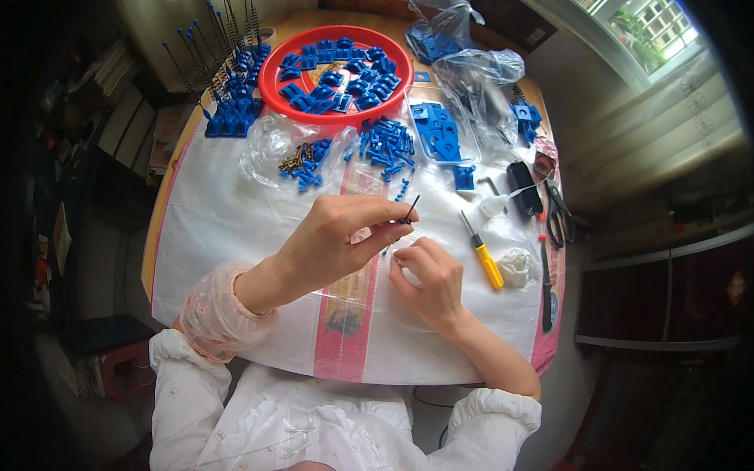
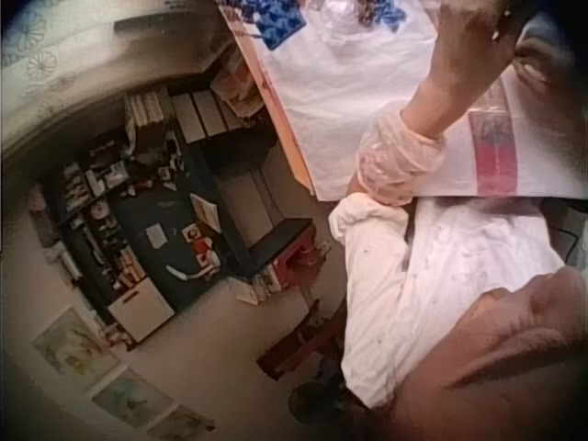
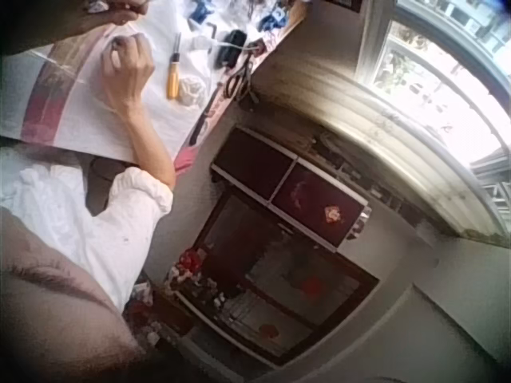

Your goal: Manually assembling small lighting fixture components using springs, wires, and adhesive at a production workstation.

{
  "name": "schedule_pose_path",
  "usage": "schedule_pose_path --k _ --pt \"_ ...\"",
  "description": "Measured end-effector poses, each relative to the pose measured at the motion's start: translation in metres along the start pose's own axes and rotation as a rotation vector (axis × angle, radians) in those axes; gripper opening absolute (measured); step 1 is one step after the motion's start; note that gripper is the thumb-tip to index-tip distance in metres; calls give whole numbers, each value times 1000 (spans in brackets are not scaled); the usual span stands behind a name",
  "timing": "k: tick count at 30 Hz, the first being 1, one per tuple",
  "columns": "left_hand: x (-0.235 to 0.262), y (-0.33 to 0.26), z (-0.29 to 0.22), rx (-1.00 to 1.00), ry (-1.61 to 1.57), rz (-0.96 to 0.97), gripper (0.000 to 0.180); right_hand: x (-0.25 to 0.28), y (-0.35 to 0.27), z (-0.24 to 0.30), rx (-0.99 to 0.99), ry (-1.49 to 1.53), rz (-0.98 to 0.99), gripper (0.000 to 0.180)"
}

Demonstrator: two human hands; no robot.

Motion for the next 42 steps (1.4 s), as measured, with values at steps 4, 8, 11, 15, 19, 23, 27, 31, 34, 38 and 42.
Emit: schedule_pose_path --k 4,8,11,15,19,23,27,31,34,38,42 --pt "0 0 0 -1 -7 -8 18 14 3 -16 -171 184 -73 10" --pt "0 0 1 -10 -6 -20 17 9 -1 -30 -378 427 27 6" --pt "1 -1 1 -13 1 -26 17 4 -6 -32 -514 536 102 8" --pt "1 1 0 -21 8 -27 17 -3 -11 -38 -626 719 114 13" --pt "2 2 -2 -9 14 -13 17 -6 -12 -43 -656 876 86 14" --pt "2 1 -1 -27 -1 -31 17 -9 -15 -51 -719 964 102 16" --pt "2 1 -2 -28 -1 -29 17 -5 -12 -50 -753 975 104 17" --pt "2 1 -1 -22 1 -26 17 -5 -12 -49 -731 903 108 19" --pt "1 0 1 -13 8 -27 18 -8 -13 -50 -722 973 166 19" --pt "1 0 1 -13 6 -27 18 -9 -13 -48 -748 971 186 17" --pt "2 1 -1 -7 4 -18 18 -12 -14 -48 -760 970 201 16"
Point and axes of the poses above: each hand's wrist, its own y-axis towards the middle knuckle, its own x-axis out of the back of the hand, z = x × y, the point moved 6 cm from there along y, towards the middle knuckle, and after that the axes turned 3 degrees about y, right-handed, at the moved point
